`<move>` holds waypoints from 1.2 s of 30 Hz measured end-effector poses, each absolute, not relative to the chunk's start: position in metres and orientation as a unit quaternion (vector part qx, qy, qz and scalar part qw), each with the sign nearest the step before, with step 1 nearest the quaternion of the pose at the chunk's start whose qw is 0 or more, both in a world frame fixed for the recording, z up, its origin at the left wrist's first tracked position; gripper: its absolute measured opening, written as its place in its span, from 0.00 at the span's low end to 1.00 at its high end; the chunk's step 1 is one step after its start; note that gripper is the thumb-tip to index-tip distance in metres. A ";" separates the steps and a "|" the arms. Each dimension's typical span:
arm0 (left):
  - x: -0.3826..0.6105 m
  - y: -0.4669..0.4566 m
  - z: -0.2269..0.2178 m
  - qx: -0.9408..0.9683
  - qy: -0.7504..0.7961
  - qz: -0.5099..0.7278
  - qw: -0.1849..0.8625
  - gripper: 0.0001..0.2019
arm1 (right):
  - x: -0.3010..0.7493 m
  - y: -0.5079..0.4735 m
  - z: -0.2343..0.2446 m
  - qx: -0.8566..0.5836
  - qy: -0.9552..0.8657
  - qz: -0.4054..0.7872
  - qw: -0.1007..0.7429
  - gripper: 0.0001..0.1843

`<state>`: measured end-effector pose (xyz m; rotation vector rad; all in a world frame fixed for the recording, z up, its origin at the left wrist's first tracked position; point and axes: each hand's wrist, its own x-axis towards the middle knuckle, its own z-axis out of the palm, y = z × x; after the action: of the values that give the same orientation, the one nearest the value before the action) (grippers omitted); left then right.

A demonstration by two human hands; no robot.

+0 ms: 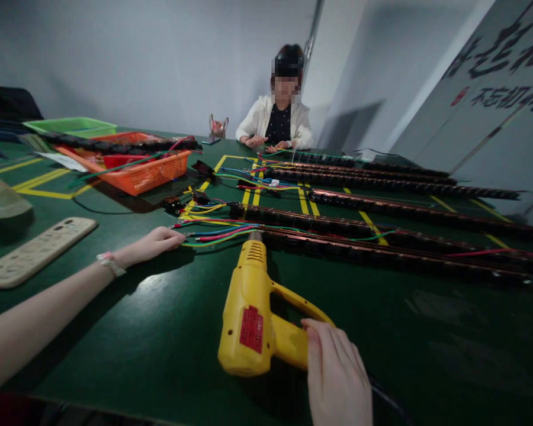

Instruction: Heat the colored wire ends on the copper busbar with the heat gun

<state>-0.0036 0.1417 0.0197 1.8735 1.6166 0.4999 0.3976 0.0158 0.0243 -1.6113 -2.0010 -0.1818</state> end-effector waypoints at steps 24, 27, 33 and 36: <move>0.002 0.142 0.022 0.700 0.627 0.230 0.251 0.31 | 0.300 -0.014 -0.006 -0.470 -0.803 -0.083 0.357 0.30; 0.002 0.143 0.020 0.699 0.625 0.238 0.252 0.31 | 0.286 -0.014 0.000 -0.450 -0.817 -0.098 0.348 0.31; 0.000 0.143 0.017 0.696 0.624 0.255 0.248 0.30 | 0.281 -0.012 -0.002 -0.437 -0.811 -0.090 0.379 0.28; -0.001 0.143 0.017 0.701 0.618 0.258 0.245 0.29 | 0.286 -0.010 -0.003 -0.428 -0.814 -0.074 0.385 0.28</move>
<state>-0.0010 0.1435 0.0165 1.9124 1.6877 0.7042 0.2858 -0.0104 -0.0030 -1.0905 -2.0738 -0.1889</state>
